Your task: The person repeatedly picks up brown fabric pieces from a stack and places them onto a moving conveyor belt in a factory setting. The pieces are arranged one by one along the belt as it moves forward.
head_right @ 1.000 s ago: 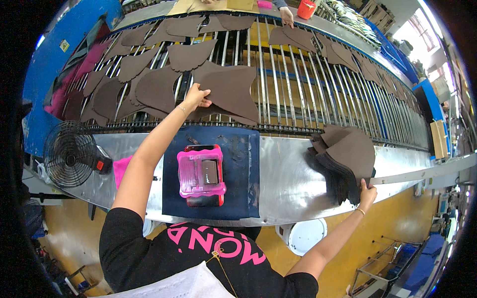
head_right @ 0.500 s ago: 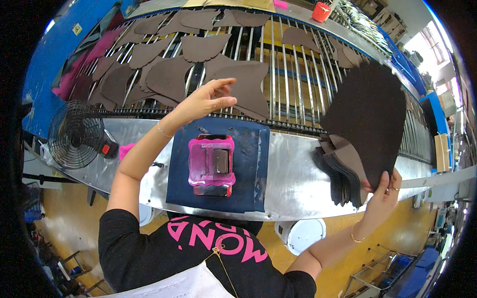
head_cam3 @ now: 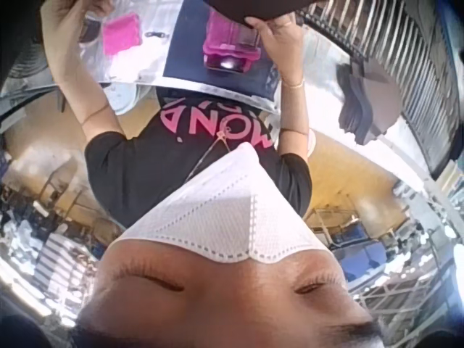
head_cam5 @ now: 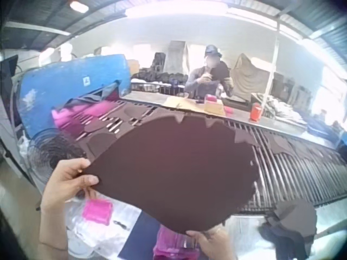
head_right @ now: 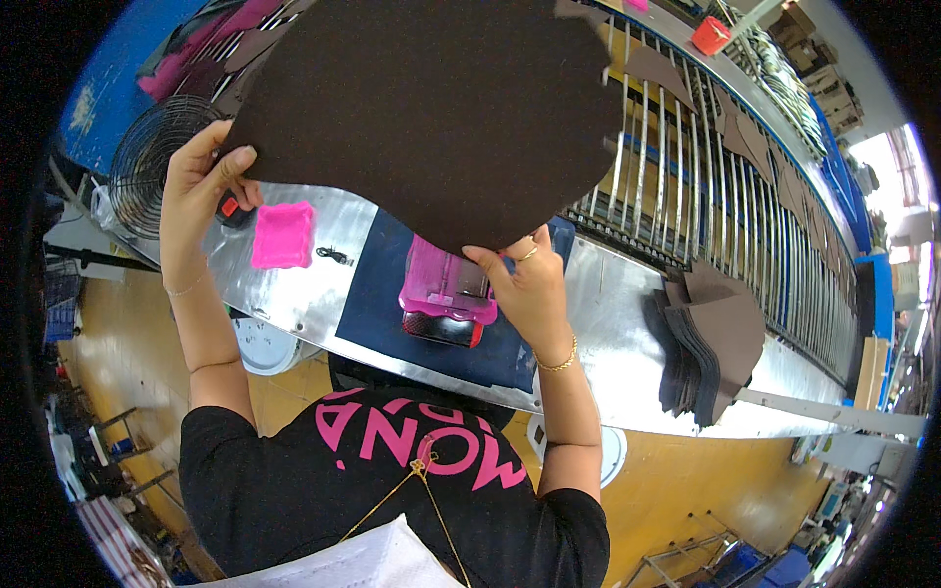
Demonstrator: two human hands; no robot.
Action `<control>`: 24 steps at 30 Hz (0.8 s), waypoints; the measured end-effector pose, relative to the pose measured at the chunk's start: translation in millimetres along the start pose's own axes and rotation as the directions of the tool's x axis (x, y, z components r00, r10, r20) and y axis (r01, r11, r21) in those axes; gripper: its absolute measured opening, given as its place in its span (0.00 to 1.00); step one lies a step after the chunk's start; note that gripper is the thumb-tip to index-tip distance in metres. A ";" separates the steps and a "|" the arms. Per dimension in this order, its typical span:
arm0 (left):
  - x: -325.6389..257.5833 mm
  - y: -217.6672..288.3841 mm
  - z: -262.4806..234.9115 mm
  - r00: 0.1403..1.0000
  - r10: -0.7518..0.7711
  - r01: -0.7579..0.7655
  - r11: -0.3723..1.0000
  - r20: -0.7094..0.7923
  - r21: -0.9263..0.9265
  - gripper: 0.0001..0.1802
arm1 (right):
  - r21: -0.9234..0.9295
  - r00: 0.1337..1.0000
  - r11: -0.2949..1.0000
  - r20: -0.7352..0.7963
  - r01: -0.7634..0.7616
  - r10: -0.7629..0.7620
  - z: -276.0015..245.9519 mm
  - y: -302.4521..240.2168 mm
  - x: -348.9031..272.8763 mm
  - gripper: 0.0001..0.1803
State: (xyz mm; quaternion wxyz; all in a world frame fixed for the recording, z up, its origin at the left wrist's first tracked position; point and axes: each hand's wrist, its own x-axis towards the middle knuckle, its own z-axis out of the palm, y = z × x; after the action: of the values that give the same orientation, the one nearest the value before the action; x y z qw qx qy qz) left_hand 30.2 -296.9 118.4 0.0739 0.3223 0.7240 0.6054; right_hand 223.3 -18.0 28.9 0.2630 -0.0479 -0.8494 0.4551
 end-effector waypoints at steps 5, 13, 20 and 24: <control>-18.4 -15.7 7.3 0.980 -0.159 0.150 0.985 0.116 0.087 0.06 | -0.230 0.979 0.952 0.019 0.200 -0.201 -12.4 13.3 -8.5 0.05; 4.5 -48.1 96.7 0.881 0.038 -0.199 0.934 0.472 0.296 0.05 | -0.362 0.985 0.917 -0.096 -0.169 0.143 -68.4 59.2 -84.0 0.04; 26.5 -33.9 168.6 0.704 0.315 -0.566 0.790 0.637 0.236 0.07 | -0.431 0.919 0.817 -0.261 -0.384 0.295 -150.5 46.4 -139.7 0.05; 32.8 -25.8 210.3 0.584 0.393 -0.660 0.739 0.710 0.133 0.09 | -0.476 0.874 0.736 -0.206 -0.482 0.440 -220.4 26.3 -171.7 0.16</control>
State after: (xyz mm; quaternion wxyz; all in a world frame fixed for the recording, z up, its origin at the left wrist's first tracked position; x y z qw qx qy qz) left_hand 99.5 -105.9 50.0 0.0641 0.7202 0.6240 0.2963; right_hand 474.4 107.0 37.3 0.1531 -0.3429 -0.8894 0.2605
